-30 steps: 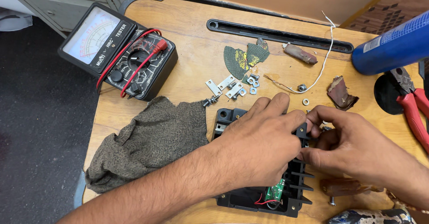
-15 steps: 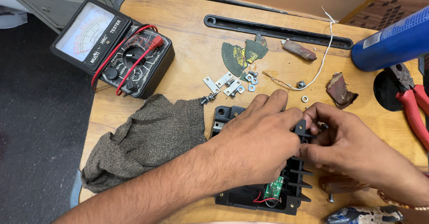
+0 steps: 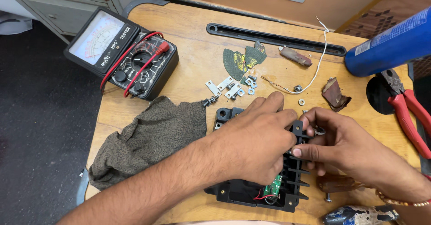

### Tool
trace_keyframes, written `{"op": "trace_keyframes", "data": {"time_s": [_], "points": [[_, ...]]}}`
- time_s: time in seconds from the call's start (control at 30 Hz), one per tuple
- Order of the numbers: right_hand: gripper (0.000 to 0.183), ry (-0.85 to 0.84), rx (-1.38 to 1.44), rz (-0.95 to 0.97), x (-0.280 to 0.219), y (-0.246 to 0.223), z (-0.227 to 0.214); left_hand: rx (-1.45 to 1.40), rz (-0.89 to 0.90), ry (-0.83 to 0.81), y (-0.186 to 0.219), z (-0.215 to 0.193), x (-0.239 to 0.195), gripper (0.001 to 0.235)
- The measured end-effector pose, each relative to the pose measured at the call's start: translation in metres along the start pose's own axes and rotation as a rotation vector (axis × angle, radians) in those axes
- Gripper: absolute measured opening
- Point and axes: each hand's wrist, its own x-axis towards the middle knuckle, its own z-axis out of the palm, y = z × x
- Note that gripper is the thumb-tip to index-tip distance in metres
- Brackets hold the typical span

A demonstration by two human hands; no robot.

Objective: The person assembles internal components of an electronic device using pliers and a screwdriver to secure metal brackets and wires into a black plastic housing.

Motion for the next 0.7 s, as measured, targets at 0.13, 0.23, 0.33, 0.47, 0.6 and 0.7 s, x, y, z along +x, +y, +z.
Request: {"op": "trace_keyframes", "data": {"time_s": [0.13,0.23,0.33,0.47,0.6,0.7], "points": [[0.040,0.063,0.089,0.053,-0.008,-0.005,0.007,0.018,-0.004,0.038,0.000,0.002,-0.001,0.019],[0.039,0.142,0.201,0.163,-0.019,-0.010,0.014,0.017,0.001,0.032,-0.001,0.004,-0.001,0.017],[0.041,0.210,0.147,0.184,-0.020,-0.018,0.016,0.024,0.024,0.056,-0.001,0.004,-0.002,0.017],[0.043,0.246,0.063,0.221,-0.021,-0.029,0.017,0.051,0.008,-0.001,0.000,0.002,0.000,0.018],[0.046,0.229,-0.210,0.154,-0.018,-0.031,0.012,0.074,0.005,0.014,0.001,0.001,0.001,0.018],[0.048,0.226,-0.219,0.144,-0.016,-0.028,0.011,0.095,0.013,0.060,0.002,0.003,0.001,0.019]]}}
